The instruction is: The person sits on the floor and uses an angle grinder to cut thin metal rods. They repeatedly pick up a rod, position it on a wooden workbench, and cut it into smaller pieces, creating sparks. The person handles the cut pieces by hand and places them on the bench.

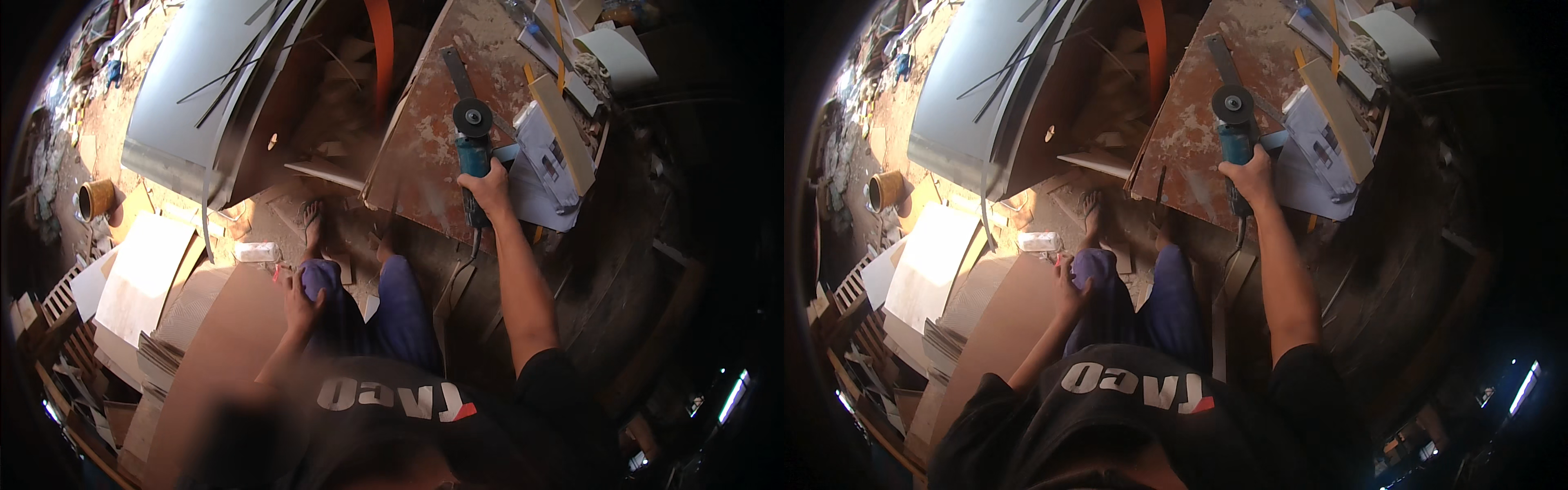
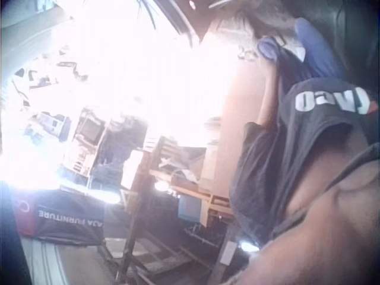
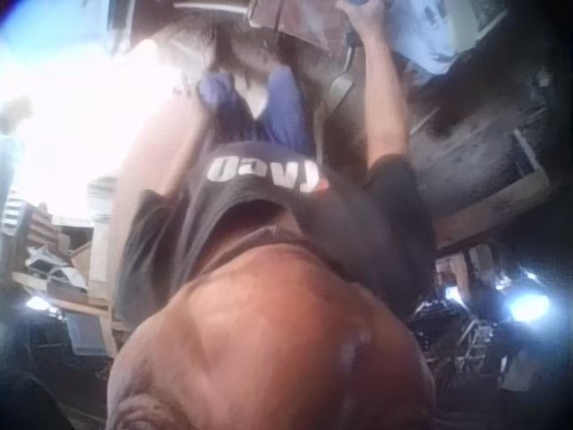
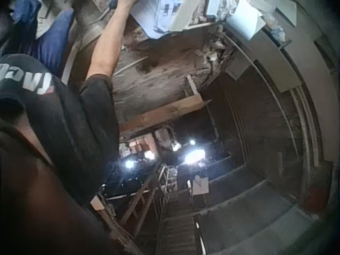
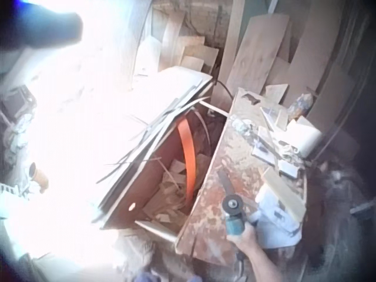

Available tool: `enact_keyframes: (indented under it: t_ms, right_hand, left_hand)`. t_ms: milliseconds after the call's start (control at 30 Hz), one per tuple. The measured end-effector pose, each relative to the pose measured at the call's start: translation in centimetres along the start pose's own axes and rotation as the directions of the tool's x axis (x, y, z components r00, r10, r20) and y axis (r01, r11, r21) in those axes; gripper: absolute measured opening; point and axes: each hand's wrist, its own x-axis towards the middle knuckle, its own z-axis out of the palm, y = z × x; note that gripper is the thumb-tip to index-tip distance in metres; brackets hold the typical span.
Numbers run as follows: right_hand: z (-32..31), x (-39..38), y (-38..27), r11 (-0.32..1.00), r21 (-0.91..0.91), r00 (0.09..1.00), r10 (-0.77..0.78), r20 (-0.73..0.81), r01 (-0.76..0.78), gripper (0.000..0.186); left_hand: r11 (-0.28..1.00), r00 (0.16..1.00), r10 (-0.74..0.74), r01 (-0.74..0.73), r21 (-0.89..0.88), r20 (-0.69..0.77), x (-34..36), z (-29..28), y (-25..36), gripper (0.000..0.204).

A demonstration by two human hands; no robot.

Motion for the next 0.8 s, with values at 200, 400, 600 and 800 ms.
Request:
enact_keyframes:
  t_ms: [200, 400, 600, 800]
  right_hand:
    - [1.2, 2.7, 2.2, 0.94, -0.308, 0.988, -0.156, -0.016, 0.144, 0.067]
    - [1.2, 2.5, 2.6, 0.938, -0.313, 0.987, -0.161, -0.008, 0.151, 0.068]
    - [1.9, 1.5, 3.3, 0.902, -0.384, 0.97, -0.235, -0.059, 0.196, 0.072]
    - [2.8, -3.5, 2.1, 0.904, -0.347, 0.85, -0.376, -0.369, 0.249, 0.052]
  left_hand:
    - [0.949, 0.948, -0.316, 0.316, -0.002, -0.028, -8.2, 2.6, -2.4, 0.062]
    - [0.917, 0.918, -0.397, 0.395, 0.052, 0.023, -10.8, 5.2, -0.7, 0.058]
    - [0.901, 0.891, -0.434, 0.432, 0.047, 0.132, -11.5, 6.3, -2.1, 0.059]
    - [0.923, 0.913, -0.38, 0.386, -0.009, 0.146, -10.4, 4.8, -2.1, 0.056]
